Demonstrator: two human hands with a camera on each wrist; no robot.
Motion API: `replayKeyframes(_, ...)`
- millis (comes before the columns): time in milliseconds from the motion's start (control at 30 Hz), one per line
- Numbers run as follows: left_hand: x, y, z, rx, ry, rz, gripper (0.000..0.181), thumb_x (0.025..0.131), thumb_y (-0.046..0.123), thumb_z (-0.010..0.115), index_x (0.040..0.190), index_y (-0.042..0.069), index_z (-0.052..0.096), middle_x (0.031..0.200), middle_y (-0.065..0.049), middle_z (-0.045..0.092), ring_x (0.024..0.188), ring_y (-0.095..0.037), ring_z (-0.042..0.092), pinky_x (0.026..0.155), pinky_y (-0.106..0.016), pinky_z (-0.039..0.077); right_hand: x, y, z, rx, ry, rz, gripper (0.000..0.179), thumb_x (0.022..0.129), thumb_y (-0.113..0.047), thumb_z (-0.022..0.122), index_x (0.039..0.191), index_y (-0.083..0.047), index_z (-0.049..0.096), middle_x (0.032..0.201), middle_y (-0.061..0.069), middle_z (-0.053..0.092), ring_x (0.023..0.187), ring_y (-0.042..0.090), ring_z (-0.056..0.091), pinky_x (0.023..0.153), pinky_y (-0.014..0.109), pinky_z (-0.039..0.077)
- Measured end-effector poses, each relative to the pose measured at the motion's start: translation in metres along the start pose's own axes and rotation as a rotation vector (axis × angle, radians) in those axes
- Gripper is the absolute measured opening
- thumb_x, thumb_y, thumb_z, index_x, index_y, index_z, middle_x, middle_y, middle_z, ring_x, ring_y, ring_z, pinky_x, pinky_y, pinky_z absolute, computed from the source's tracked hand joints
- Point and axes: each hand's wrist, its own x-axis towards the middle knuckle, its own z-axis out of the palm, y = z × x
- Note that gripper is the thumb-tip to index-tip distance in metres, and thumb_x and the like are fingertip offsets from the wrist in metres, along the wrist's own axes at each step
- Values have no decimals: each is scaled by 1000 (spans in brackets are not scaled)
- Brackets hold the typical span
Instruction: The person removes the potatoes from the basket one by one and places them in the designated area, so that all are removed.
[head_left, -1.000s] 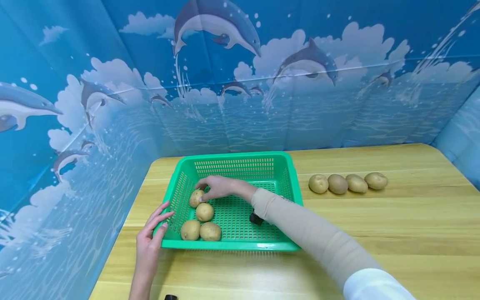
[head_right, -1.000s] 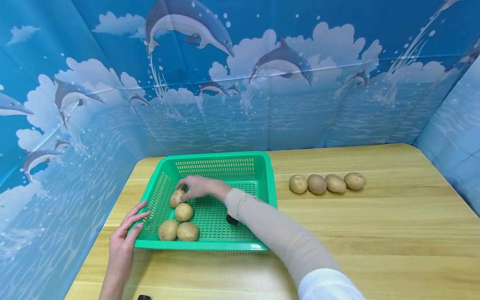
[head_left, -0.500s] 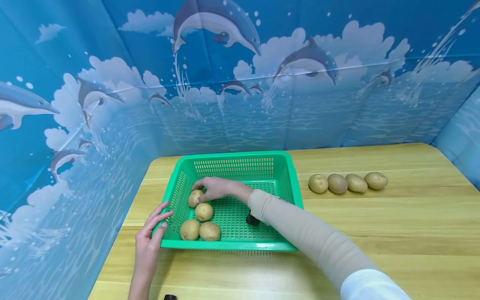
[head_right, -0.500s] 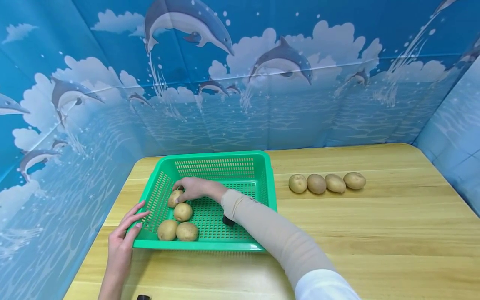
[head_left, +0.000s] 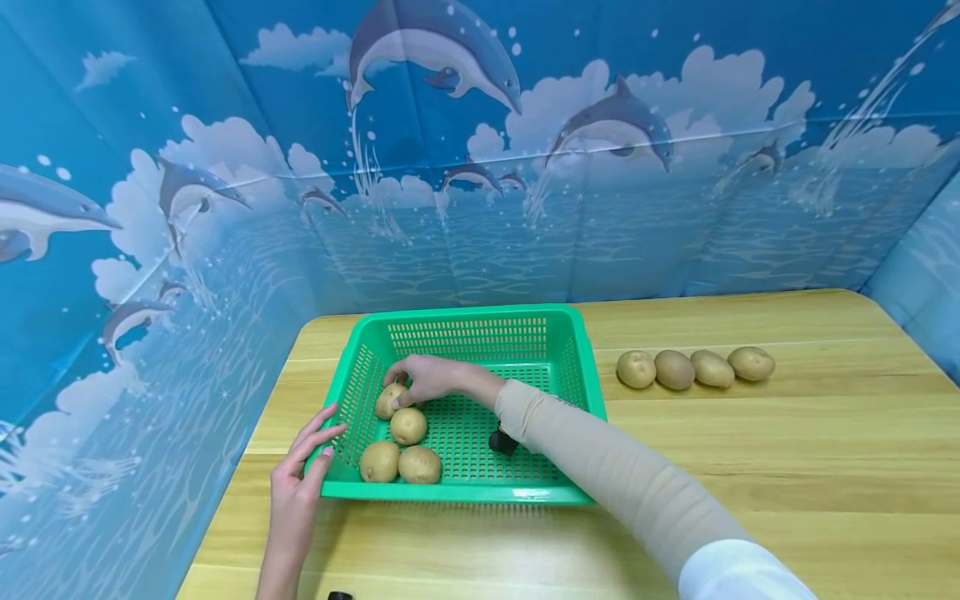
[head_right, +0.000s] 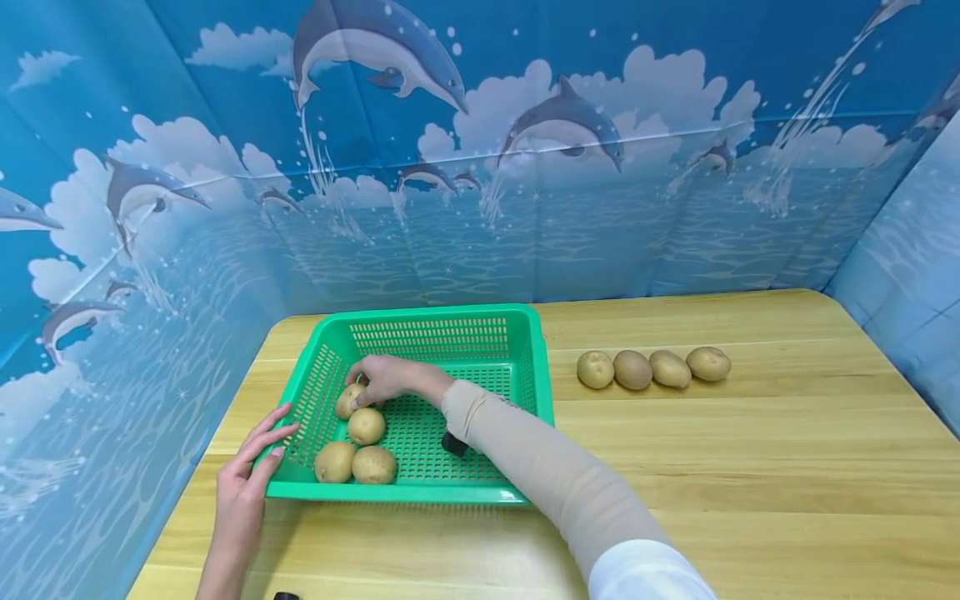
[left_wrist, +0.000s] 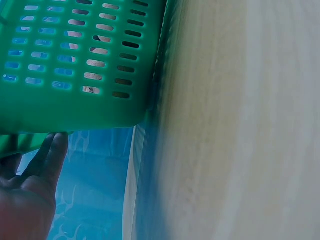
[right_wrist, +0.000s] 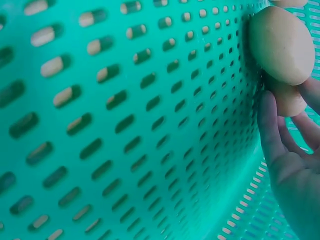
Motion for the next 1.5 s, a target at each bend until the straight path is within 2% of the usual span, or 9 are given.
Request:
replayKeyframes(200, -1, 1, 0, 4, 4, 1, 28, 100, -2, 48, 122, 1, 66, 146, -1, 49, 141, -18, 34, 106, -21, 32, 3, 1, 0, -63, 35, -15, 42, 94, -18, 69, 132, -6, 57, 125, 7, 61, 110, 17, 57, 86, 27, 47)
replayKeyframes(367, -1, 0, 0, 10, 3, -6, 28, 100, -2, 48, 122, 1, 66, 147, -2, 49, 141, -18, 34, 106, -20, 31, 4, 2, 1, -73, 58, -11, 43, 92, -18, 71, 131, -8, 57, 129, 6, 59, 120, 19, 54, 94, 29, 45)
replayKeyframes(667, 0, 0, 0, 14, 6, -1, 28, 100, -2, 49, 121, 2, 67, 146, 1, 49, 141, -17, 35, 106, -22, 31, 0, -3, -5, -63, 97, -51, 42, 90, -15, 73, 128, -7, 57, 128, 7, 59, 120, 19, 54, 96, 29, 45)
replayKeyframes(933, 0, -1, -1, 0, 1, 1, 28, 100, -1, 49, 122, 1, 66, 147, 0, 48, 141, -17, 34, 106, -22, 31, -1, -9, -10, -63, 107, -107, 43, 91, -17, 73, 130, -8, 57, 129, 5, 59, 113, 13, 57, 90, 26, 47)
replayKeyframes(1133, 0, 0, -1, 10, 3, 3, 28, 100, -2, 49, 121, 2, 67, 146, 1, 49, 141, -17, 35, 107, -22, 31, -3, -17, -15, -60, 121, -129, 43, 90, -15, 73, 130, -8, 57, 126, 4, 59, 104, 14, 60, 86, 24, 48)
replayKeyframes(1500, 0, 0, -1, 12, 8, 2, 28, 99, -3, 49, 120, 2, 67, 146, 0, 49, 141, -17, 35, 106, -21, 32, -20, -26, -24, -38, 140, -164, 43, 92, -13, 71, 131, -9, 55, 128, 4, 56, 99, 15, 61, 82, 23, 49)
